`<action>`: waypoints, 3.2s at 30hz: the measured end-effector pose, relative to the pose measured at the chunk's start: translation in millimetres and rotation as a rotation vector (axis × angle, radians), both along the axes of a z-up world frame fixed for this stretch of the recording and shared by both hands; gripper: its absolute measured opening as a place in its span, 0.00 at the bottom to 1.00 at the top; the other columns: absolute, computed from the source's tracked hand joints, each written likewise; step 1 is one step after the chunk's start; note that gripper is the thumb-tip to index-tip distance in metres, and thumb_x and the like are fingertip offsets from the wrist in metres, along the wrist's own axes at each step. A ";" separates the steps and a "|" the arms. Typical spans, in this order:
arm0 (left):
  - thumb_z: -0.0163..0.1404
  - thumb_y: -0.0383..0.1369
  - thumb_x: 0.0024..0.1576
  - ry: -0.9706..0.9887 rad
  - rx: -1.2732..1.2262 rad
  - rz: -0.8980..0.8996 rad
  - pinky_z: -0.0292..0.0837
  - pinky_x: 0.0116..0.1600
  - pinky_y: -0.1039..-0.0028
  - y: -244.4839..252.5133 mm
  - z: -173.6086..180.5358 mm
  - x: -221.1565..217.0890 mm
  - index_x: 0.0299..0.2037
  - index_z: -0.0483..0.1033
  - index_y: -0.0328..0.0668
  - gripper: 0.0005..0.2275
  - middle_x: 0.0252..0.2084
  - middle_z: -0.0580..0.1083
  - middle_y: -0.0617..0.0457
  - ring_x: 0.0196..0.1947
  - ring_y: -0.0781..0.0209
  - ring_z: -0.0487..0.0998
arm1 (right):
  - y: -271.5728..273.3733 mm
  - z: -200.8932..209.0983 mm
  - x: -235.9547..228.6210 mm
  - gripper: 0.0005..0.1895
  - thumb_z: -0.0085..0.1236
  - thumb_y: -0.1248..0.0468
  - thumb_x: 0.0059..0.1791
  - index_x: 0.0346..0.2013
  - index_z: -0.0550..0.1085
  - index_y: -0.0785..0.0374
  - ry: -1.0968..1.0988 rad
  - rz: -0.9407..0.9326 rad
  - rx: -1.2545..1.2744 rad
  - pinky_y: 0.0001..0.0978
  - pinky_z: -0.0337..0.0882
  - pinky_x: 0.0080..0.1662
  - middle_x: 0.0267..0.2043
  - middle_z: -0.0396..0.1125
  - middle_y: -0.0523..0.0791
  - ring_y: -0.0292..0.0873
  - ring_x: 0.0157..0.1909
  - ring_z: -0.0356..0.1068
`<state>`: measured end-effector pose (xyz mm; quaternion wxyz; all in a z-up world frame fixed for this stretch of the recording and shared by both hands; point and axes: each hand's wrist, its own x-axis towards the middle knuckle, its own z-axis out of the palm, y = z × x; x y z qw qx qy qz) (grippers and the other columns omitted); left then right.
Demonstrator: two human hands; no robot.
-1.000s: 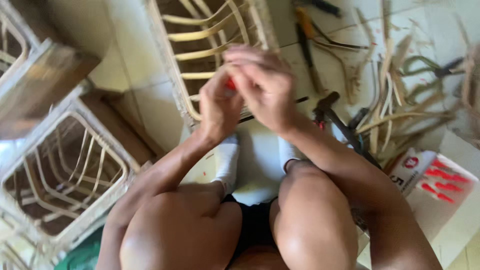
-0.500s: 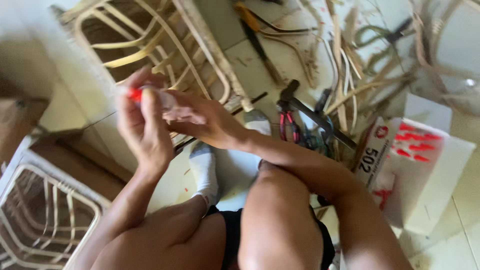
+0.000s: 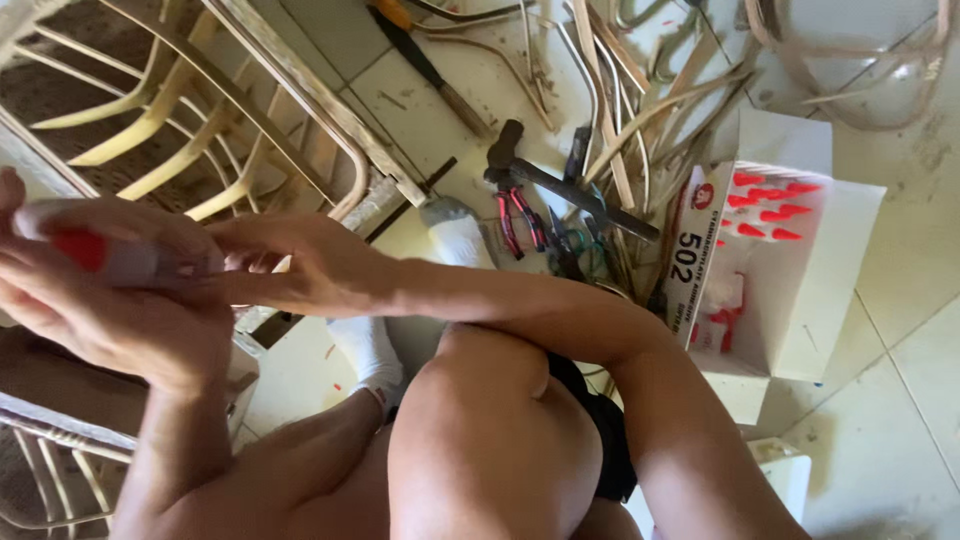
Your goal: The person assembles a rectangular woven basket by inserting curved bamboo strips into a wooden mold. They use a hammer to tap the strips into place, apply glue to the joints, and adjust the frame to ensure alignment.
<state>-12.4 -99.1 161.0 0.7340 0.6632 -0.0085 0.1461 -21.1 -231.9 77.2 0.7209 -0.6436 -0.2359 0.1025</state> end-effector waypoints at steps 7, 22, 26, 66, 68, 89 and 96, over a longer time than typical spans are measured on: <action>0.34 0.44 0.76 0.068 -0.075 0.000 0.67 0.30 0.67 29.7 -13.1 -3.2 0.63 0.63 0.35 0.19 0.35 0.71 0.39 0.21 0.54 0.71 | -165.3 -47.2 -18.9 0.19 0.61 0.70 0.55 0.60 0.69 0.67 0.003 -0.350 -0.238 0.30 0.82 0.56 0.63 0.66 0.50 0.45 0.61 0.73; 0.37 0.40 0.80 -0.044 0.027 -0.181 0.66 0.33 0.69 15.6 -16.7 -5.2 0.69 0.63 0.36 0.16 0.36 0.72 0.40 0.25 0.54 0.71 | -240.1 -166.9 -257.5 0.36 0.72 0.49 0.40 0.56 0.71 0.62 0.323 -0.569 -1.440 0.53 0.66 0.53 0.51 0.64 0.54 0.58 0.54 0.64; 0.36 0.40 0.80 -0.066 0.058 -0.162 0.67 0.31 0.70 18.9 -10.8 -11.7 0.68 0.64 0.33 0.17 0.36 0.71 0.39 0.26 0.53 0.70 | -243.5 -171.9 -249.1 0.31 0.73 0.50 0.37 0.48 0.75 0.63 0.183 -0.629 -1.441 0.50 0.66 0.53 0.52 0.65 0.53 0.57 0.56 0.63; 0.43 0.29 0.76 0.021 -0.124 -0.252 0.75 0.40 0.79 6.5 -14.3 -16.8 0.71 0.65 0.40 0.15 0.47 0.77 0.52 0.34 0.70 0.73 | -321.9 -168.1 -208.6 0.17 0.62 0.62 0.48 0.46 0.71 0.67 0.103 -0.646 -0.983 0.42 0.69 0.46 0.40 0.68 0.49 0.49 0.42 0.68; 0.45 0.28 0.74 0.042 -0.165 -0.233 0.76 0.45 0.77 8.1 -18.1 -20.4 0.71 0.66 0.40 0.16 0.52 0.77 0.53 0.36 0.71 0.74 | -325.2 -164.2 -203.0 0.09 0.57 0.64 0.52 0.45 0.72 0.65 0.182 -0.799 -0.746 0.33 0.70 0.44 0.38 0.69 0.42 0.41 0.39 0.69; 0.45 0.28 0.75 -0.019 -0.210 -0.162 0.74 0.55 0.79 10.7 8.6 -33.7 0.74 0.63 0.45 0.18 0.58 0.75 0.55 0.42 0.73 0.71 | -99.0 90.2 0.3 0.24 0.71 0.61 0.51 0.53 0.70 0.73 -0.568 -0.364 -0.470 0.35 0.73 0.44 0.42 0.67 0.48 0.44 0.42 0.70; 0.46 0.29 0.74 -0.009 -0.228 -0.070 0.74 0.55 0.79 20.0 7.8 -34.8 0.75 0.64 0.45 0.19 0.58 0.74 0.56 0.43 0.72 0.73 | -30.7 120.9 20.0 0.26 0.71 0.54 0.53 0.53 0.71 0.72 -0.700 -0.298 -0.622 0.39 0.69 0.40 0.41 0.65 0.49 0.46 0.38 0.69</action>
